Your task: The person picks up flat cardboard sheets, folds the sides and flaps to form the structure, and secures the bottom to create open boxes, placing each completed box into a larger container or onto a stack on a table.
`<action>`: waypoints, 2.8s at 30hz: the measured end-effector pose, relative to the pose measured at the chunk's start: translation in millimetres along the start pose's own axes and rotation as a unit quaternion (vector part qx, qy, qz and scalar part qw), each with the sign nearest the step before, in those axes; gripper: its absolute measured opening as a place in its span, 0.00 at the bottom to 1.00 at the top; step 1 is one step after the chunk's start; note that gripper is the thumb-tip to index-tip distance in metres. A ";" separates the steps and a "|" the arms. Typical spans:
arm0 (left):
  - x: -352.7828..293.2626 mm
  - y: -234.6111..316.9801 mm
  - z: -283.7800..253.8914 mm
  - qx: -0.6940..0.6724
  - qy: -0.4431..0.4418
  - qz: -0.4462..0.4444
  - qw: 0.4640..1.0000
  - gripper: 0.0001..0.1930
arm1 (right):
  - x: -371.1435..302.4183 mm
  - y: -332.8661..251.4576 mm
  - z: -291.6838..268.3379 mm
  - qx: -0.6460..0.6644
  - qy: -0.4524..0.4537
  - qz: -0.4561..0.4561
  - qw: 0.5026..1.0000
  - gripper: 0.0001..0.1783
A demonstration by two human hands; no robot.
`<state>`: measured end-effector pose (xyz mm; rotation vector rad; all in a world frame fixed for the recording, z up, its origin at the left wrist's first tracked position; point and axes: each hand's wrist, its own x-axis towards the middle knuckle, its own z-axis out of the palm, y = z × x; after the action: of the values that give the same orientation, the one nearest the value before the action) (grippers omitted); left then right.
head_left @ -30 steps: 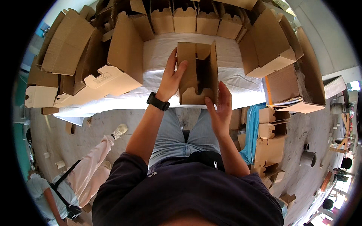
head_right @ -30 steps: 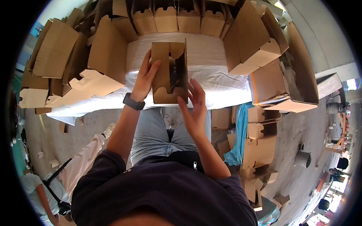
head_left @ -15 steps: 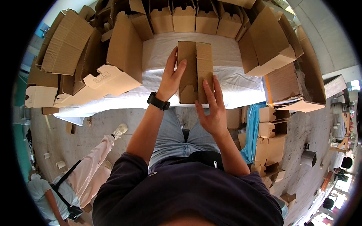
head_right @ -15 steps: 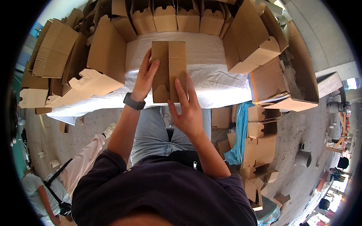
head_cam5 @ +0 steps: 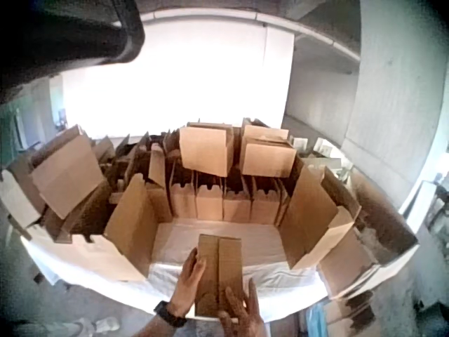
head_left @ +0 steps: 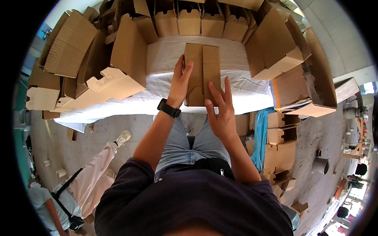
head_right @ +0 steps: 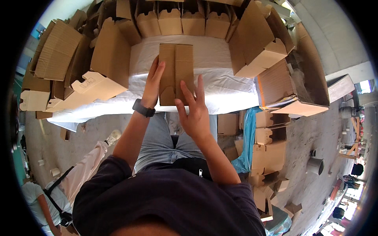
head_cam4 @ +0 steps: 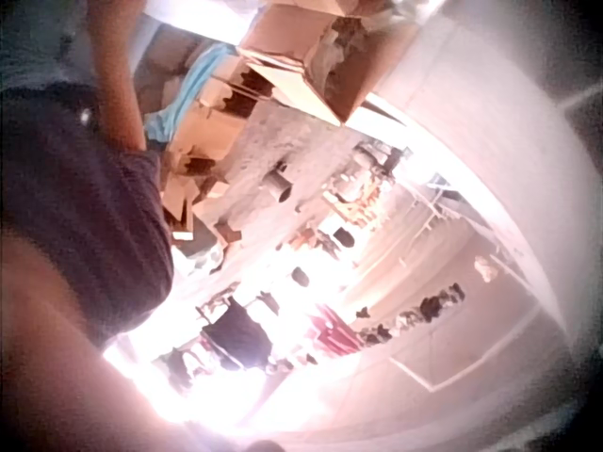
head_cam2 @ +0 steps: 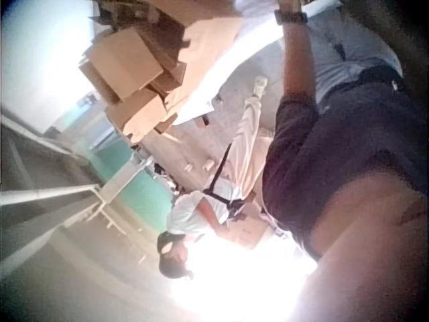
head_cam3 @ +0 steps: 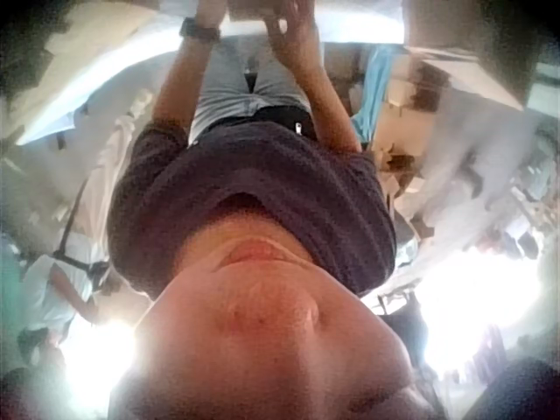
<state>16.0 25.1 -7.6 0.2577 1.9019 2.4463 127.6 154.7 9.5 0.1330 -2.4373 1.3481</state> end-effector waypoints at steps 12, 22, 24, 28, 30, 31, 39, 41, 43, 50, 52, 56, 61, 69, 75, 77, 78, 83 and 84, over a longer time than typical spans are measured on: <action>-36.3 20.0 -12.5 0.006 -0.039 -0.021 0.999 0.40 | 0.7 4.8 5.7 0.022 -0.007 -0.003 1.000 0.35; -54.1 -1.7 -18.3 0.133 -0.059 0.086 0.986 0.38 | 5.2 3.3 0.6 -0.025 -0.036 -0.062 0.997 0.44; -56.3 -1.2 -18.1 0.167 -0.062 0.091 0.980 0.37 | 6.4 0.0 9.2 -0.064 -0.031 -0.021 0.997 0.46; -60.6 8.0 -19.5 0.140 -0.075 0.093 0.983 0.36 | 4.9 -4.0 18.7 -0.061 -0.002 -0.012 0.998 0.49; -62.6 7.1 -25.8 0.146 -0.085 0.087 0.982 0.36 | 4.6 -0.4 23.3 -0.067 0.026 -0.048 0.996 0.49; -63.7 6.8 -28.6 0.150 -0.091 0.083 0.981 0.37 | 3.0 1.5 25.4 -0.057 0.021 -0.030 0.998 0.50; -66.3 10.0 -38.7 0.085 -0.095 0.049 0.991 0.41 | 3.0 12.4 21.2 0.013 -0.058 -0.045 0.997 0.47; -65.0 11.1 -39.1 0.066 -0.088 0.036 0.993 0.41 | 4.0 12.0 21.0 0.031 -0.070 -0.031 0.997 0.46; -65.1 11.1 -38.8 0.084 -0.086 0.038 0.992 0.42 | 4.1 10.4 22.3 0.039 -0.068 -0.019 0.997 0.45; -63.0 16.6 -43.0 0.024 -0.091 -0.003 0.996 0.46 | 4.3 3.1 34.8 0.010 -0.034 -0.005 0.999 0.44; -62.6 19.8 -43.4 -0.003 -0.091 -0.020 0.996 0.48 | 5.0 4.5 37.1 -0.011 -0.017 -0.030 0.999 0.44; -69.7 9.4 -43.7 0.018 -0.129 0.013 0.991 0.51 | 11.4 2.5 34.8 -0.037 0.009 -0.020 0.999 0.43; -71.2 13.7 -43.8 -0.028 -0.144 -0.006 0.989 0.53 | 14.9 0.1 31.1 -0.045 0.010 -0.015 0.999 0.42; -69.2 12.1 -38.5 0.020 -0.110 -0.010 0.994 0.45 | 10.1 7.5 37.9 0.043 0.033 -0.012 0.998 0.44; -71.8 9.8 -37.4 0.065 -0.099 0.014 0.993 0.39 | 14.9 -1.8 26.8 0.090 -0.018 0.089 0.992 0.40; -71.1 11.4 -36.6 0.039 -0.083 -0.002 0.996 0.36 | 16.9 -4.0 26.3 0.074 -0.005 0.083 0.994 0.39; -70.0 15.5 -35.3 0.006 -0.071 -0.020 0.997 0.35 | 17.2 -4.2 26.5 0.067 0.001 0.080 0.995 0.39; -71.1 12.7 -38.0 -0.005 -0.071 -0.021 0.997 0.32 | 12.9 2.0 31.0 0.055 0.009 0.070 0.996 0.37; -70.4 12.9 -39.8 0.000 -0.073 -0.024 0.997 0.32 | 11.7 3.0 32.4 0.046 0.008 0.071 0.996 0.37</action>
<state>80.4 -25.3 -12.4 0.3745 1.8267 2.3270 107.6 130.2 -4.6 -0.0277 -2.4112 1.5160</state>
